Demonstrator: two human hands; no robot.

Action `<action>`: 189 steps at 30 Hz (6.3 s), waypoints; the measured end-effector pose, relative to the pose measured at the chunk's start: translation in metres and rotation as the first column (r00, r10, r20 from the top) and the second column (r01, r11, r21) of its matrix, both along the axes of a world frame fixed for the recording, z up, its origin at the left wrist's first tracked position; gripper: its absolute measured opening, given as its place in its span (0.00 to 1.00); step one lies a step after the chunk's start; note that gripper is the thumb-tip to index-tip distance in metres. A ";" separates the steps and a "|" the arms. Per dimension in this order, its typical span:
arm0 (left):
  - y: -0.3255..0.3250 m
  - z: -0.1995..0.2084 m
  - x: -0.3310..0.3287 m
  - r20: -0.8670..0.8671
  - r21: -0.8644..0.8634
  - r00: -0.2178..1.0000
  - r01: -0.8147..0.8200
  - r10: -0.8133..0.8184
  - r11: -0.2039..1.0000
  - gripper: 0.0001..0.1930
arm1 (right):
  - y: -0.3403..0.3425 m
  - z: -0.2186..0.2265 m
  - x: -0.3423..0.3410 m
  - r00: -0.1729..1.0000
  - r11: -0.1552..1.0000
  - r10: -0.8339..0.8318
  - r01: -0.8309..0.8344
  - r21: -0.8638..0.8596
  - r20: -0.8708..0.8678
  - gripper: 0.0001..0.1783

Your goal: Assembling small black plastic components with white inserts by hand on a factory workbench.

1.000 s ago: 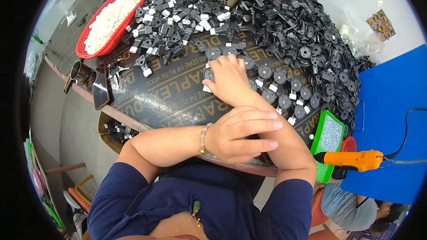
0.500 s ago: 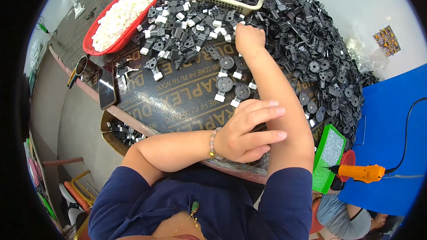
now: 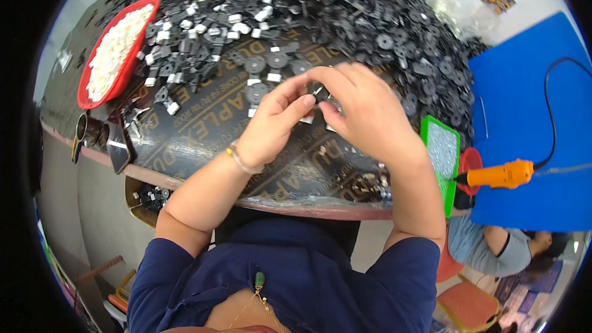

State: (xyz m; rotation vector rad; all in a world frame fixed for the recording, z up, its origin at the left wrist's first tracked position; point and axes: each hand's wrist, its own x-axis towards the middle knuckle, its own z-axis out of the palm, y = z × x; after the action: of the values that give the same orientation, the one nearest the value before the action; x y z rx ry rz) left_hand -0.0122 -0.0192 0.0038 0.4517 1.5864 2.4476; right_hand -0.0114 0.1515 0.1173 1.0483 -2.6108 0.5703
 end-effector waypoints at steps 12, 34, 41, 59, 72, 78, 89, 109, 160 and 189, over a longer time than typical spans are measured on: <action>0.019 0.000 0.017 0.335 0.390 0.810 0.345 -0.481 0.854 0.19 | 0.136 -0.100 0.106 0.836 0.868 -0.496 0.466 0.175 0.236 0.07; 0.033 -0.016 0.025 0.437 0.244 0.719 0.484 -0.541 0.841 0.19 | 0.067 -0.088 0.067 0.857 0.824 -0.191 0.405 -0.397 0.478 0.04; 0.028 -0.013 0.025 0.487 0.308 0.675 0.462 -0.555 0.832 0.18 | 0.096 -0.071 0.045 0.880 0.859 -0.426 0.466 -0.213 0.208 0.09; 0.028 -0.014 0.021 0.458 0.182 0.793 0.358 -0.401 0.916 0.14 | 0.239 -0.091 -0.038 0.519 0.532 -0.844 0.843 0.084 0.132 0.11; 0.028 -0.006 0.018 0.473 0.262 0.803 0.265 -0.363 0.928 0.19 | 0.105 -0.102 0.072 0.631 0.859 -0.434 0.505 0.084 0.643 0.13; 0.028 -0.008 0.019 0.455 0.254 0.822 0.248 -0.342 0.935 0.18 | 0.096 -0.106 0.087 0.901 0.939 -0.336 0.301 0.164 0.273 0.28; 0.027 -0.010 0.024 0.444 0.283 0.804 0.294 -0.396 0.913 0.18 | 0.066 -0.067 0.066 0.896 0.876 -0.266 0.378 -0.298 0.356 0.28; 0.025 -0.009 0.029 0.411 0.220 0.828 0.315 -0.381 0.923 0.26 | 0.105 -0.052 0.052 0.867 0.868 -0.386 0.457 -0.193 0.316 0.28; 0.009 0.006 0.015 -0.397 -0.120 0.774 -0.577 0.493 0.808 0.38 | -0.022 -0.010 -0.057 0.994 0.961 -0.098 0.084 0.265 0.039 0.22; 0.023 -0.002 0.018 0.379 0.335 0.836 0.277 -0.398 0.901 0.19 | 0.152 -0.107 0.133 0.858 0.892 -0.450 0.446 0.074 0.249 0.06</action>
State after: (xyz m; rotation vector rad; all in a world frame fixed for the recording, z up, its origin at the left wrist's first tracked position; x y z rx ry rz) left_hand 0.0054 0.0036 0.0019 0.1739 0.9081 2.2741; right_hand 0.1219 0.3038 0.0105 0.3473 -2.9493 0.6052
